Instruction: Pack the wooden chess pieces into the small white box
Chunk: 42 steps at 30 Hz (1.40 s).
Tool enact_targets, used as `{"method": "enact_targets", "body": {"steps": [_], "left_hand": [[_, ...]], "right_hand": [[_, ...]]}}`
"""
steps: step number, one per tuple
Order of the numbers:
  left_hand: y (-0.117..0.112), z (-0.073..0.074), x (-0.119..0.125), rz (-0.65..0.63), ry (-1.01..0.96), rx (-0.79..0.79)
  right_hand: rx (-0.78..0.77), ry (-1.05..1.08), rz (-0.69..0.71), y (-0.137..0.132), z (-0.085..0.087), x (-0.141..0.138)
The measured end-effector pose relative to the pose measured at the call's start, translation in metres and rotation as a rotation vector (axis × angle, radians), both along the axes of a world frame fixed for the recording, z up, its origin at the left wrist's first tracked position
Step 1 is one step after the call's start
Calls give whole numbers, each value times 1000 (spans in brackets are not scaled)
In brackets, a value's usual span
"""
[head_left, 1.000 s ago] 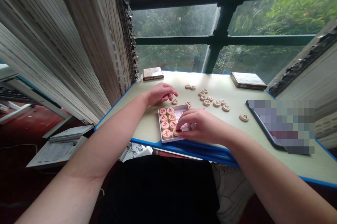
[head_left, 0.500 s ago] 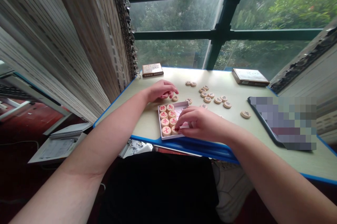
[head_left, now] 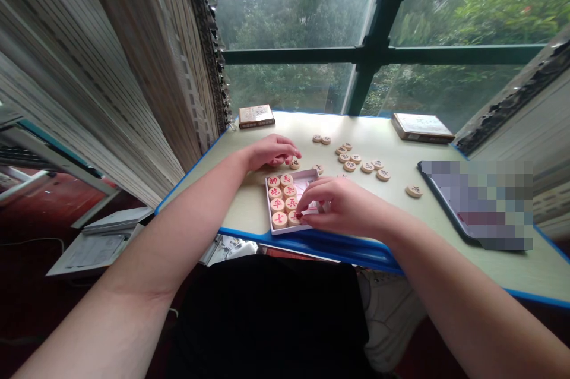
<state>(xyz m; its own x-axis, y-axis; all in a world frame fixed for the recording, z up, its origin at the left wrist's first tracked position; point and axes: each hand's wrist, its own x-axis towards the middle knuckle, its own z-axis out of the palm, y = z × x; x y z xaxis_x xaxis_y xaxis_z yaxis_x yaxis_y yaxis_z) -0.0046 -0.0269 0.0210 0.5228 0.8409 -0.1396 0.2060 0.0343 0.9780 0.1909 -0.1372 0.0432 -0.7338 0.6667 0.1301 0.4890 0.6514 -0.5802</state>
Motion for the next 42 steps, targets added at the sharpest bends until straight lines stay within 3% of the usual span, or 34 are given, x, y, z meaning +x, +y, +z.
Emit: {"method": "enact_targets", "body": {"steps": [13, 19, 22, 25, 28, 30, 32, 36, 42], "left_hand": [[2, -1, -1, -20, 23, -10], [1, 0, -1, -26, 22, -5], [1, -1, -1, -18, 14, -5], [1, -3, -1, 26, 4, 12], [2, -4, 0, 117, -7, 62], [2, -3, 1, 148, -22, 103], [0, -2, 3, 147, -8, 137], [-4, -2, 7, 117, 108, 172], [-10, 0, 8, -99, 245, 282]], "right_hand": [[19, 5, 78, 1, -2, 0], [-3, 6, 22, 1, 1, 3], [85, 79, -144, 10, 1, 9], [265, 149, -431, 24, -3, 20], [412, 78, -687, 39, -9, 34], [395, -34, -873, 47, -14, 42], [280, -211, -992, 54, -20, 47], [48, -426, -1075, 61, -32, 48], [-17, -462, -1013, 64, -41, 42]]}}
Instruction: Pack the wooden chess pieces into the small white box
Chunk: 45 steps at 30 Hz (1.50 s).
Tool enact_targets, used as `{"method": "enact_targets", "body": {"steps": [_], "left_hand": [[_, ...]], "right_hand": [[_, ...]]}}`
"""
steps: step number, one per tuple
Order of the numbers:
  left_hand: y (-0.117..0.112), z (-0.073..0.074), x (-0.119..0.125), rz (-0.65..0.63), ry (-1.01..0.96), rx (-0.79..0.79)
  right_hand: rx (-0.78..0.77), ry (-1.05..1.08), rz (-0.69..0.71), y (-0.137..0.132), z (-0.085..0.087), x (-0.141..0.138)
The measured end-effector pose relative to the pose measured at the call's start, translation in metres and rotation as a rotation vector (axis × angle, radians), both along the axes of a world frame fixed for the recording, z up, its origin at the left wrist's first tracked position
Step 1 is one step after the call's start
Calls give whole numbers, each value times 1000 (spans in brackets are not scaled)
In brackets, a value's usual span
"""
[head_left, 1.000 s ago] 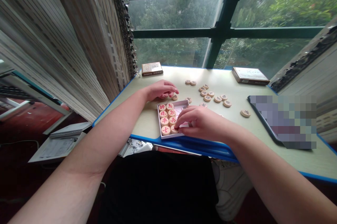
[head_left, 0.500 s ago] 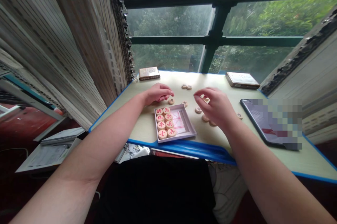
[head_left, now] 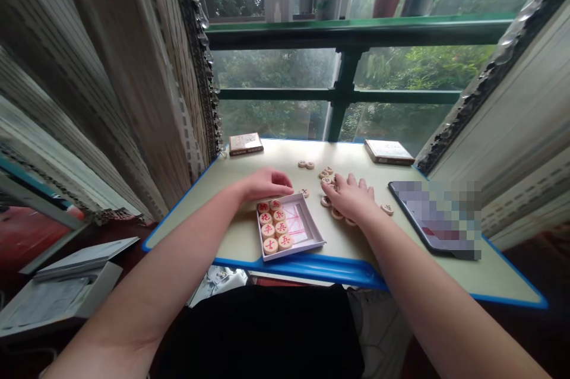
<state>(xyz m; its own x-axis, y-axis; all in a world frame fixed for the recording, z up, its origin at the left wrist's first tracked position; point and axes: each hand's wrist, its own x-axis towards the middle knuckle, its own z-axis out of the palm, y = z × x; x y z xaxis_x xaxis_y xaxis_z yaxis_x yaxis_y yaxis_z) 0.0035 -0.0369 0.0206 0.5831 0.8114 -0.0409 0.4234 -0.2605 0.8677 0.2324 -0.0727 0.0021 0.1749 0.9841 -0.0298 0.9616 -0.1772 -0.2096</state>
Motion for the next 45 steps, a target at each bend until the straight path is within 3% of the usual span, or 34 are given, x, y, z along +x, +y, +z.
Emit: {"method": "enact_targets", "body": {"steps": [7, 16, 20, 24, 31, 34, 41, 45], "left_hand": [[0, 0, -2, -39, 153, 67], [0, -5, 3, -73, 81, 80], [2, -8, 7, 75, 27, 97], [7, -12, 5, 163, 13, 160], [10, -10, -3, 131, 60, 193], [11, -11, -3, 121, 57, 217], [14, -13, 0, 140, 182, 353], [14, -13, -1, 84, 207, 310]], "right_hand": [[19, -10, 56, 3, -4, -3], [129, 15, 143, 15, 1, -5], [140, -1, 304, 15, 2, -4], [195, 55, 362, 14, 4, -2], [247, 171, 390, 11, 14, 1], [248, 138, 466, 6, 17, 0], [261, 58, 624, 5, 7, -12], [294, 44, 671, 6, 4, -16]]}}
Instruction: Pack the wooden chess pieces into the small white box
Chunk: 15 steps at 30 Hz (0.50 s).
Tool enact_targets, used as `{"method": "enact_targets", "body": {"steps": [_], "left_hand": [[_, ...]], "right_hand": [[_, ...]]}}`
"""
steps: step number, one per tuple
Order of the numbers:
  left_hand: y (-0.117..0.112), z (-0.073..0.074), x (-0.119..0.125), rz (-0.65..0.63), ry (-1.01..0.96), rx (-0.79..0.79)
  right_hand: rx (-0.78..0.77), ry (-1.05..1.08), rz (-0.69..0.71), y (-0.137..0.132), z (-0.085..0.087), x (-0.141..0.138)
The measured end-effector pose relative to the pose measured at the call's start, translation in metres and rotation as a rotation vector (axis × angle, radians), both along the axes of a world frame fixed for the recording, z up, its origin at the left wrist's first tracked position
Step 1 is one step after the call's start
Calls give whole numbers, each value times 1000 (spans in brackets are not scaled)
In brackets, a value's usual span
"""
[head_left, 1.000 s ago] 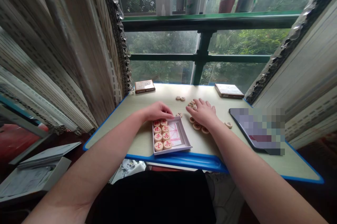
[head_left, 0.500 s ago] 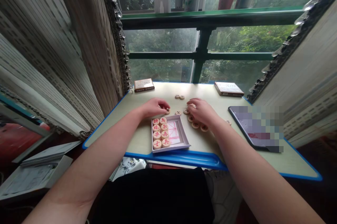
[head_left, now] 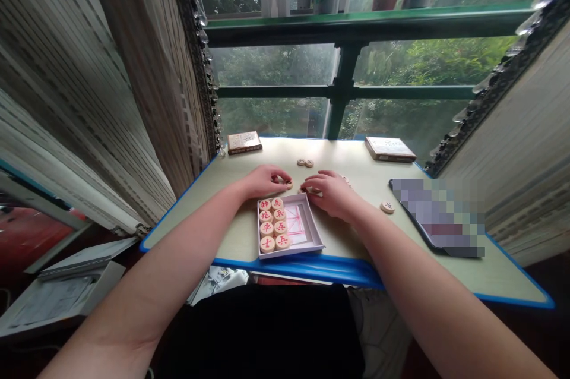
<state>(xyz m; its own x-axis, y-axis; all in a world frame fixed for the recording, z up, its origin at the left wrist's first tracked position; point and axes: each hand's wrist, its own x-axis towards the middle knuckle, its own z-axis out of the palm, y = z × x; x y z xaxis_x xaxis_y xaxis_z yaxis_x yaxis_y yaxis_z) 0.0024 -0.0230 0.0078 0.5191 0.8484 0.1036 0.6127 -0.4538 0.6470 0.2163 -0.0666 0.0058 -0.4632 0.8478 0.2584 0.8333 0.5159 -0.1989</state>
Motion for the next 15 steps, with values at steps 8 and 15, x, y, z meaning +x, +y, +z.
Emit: {"method": "enact_targets", "body": {"steps": [8, 15], "left_hand": [[3, -4, 1, 9, 14, -9], [2, -4, 4, 2, 52, 12]], "right_hand": [[17, -6, -117, 0, 5, 3], [12, -7, -94, 0, 2, 2]]}}
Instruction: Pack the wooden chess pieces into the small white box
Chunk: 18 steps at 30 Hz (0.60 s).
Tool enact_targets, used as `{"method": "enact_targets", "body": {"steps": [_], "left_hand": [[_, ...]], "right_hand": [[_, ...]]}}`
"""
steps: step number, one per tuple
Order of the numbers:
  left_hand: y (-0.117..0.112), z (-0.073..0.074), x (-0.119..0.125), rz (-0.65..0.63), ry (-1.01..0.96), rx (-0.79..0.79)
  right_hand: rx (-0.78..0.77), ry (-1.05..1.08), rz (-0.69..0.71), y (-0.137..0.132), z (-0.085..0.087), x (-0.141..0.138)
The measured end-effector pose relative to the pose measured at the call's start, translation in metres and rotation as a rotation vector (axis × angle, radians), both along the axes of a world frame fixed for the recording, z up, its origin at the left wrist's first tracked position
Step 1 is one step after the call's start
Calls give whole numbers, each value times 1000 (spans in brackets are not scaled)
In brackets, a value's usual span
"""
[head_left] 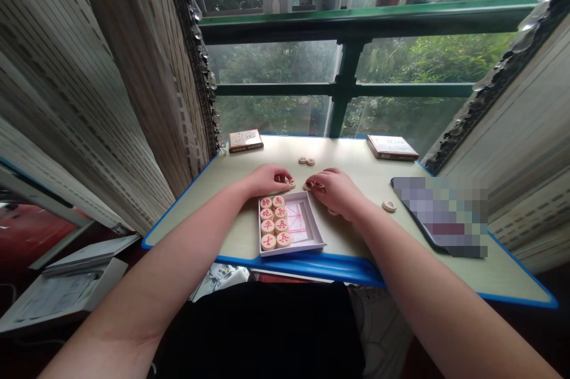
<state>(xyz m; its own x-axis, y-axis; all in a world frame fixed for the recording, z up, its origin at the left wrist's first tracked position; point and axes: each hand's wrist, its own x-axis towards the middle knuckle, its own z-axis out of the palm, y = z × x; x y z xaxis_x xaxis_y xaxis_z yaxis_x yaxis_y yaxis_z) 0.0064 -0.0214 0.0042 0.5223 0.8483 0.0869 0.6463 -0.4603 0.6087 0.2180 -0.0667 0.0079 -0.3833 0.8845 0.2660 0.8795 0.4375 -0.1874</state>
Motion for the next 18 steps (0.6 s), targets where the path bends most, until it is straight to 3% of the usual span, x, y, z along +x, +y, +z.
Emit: {"method": "enact_targets", "body": {"steps": [4, 8, 13, 18], "left_hand": [[0, 0, 1, 25, -30, -11], [0, 0, 0, 47, -68, -31], [-2, 1, -1, 77, -74, -64], [-3, 4, -1, 29, -25, -77]], "right_hand": [[4, 4, -39, -1, 3, 0], [-2, -15, -196, 1, 7, 8], [-133, 5, -408, 6, 9, 25], [-237, 119, -481, 0, 17, 32]]}}
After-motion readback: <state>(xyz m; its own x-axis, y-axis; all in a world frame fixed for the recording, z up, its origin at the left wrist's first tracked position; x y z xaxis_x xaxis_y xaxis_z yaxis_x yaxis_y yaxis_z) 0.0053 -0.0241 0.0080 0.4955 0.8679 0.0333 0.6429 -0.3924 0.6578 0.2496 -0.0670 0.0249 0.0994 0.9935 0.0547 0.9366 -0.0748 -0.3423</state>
